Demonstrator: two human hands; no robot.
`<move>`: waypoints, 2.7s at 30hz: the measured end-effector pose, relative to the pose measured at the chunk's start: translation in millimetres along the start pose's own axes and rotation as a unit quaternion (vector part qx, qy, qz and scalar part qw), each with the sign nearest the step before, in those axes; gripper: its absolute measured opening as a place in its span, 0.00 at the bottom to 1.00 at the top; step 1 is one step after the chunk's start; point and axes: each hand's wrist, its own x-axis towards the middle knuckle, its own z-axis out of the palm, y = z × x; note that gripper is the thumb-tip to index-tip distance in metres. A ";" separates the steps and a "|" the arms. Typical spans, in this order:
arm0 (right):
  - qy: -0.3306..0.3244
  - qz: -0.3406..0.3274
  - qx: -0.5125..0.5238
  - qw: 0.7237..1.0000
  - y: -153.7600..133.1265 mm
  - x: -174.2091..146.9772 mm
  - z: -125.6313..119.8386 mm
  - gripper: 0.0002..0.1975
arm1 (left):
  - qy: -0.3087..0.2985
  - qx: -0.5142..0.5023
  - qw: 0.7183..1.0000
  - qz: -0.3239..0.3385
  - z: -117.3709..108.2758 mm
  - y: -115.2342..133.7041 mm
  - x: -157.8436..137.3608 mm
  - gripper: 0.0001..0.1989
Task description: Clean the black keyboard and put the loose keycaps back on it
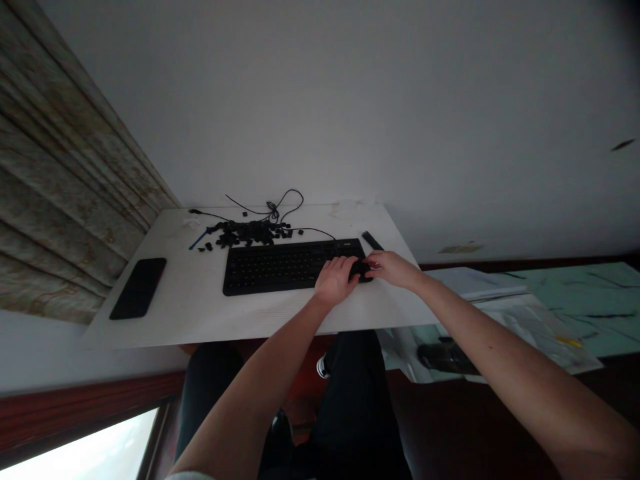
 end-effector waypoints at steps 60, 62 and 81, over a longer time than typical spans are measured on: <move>-0.084 0.347 0.420 0.834 9.2 4.2 5.5 0.11 | -0.072 0.114 0.986 0.096 1.7 6.7 1.8 0.20; -0.101 0.354 0.403 0.838 11.8 7.7 4.2 0.11 | -0.078 0.111 0.986 0.101 2.5 5.7 2.4 0.21; -0.218 0.340 0.344 0.848 23.1 25.0 -9.2 0.17 | -0.112 0.103 0.984 0.097 0.0 6.5 4.6 0.21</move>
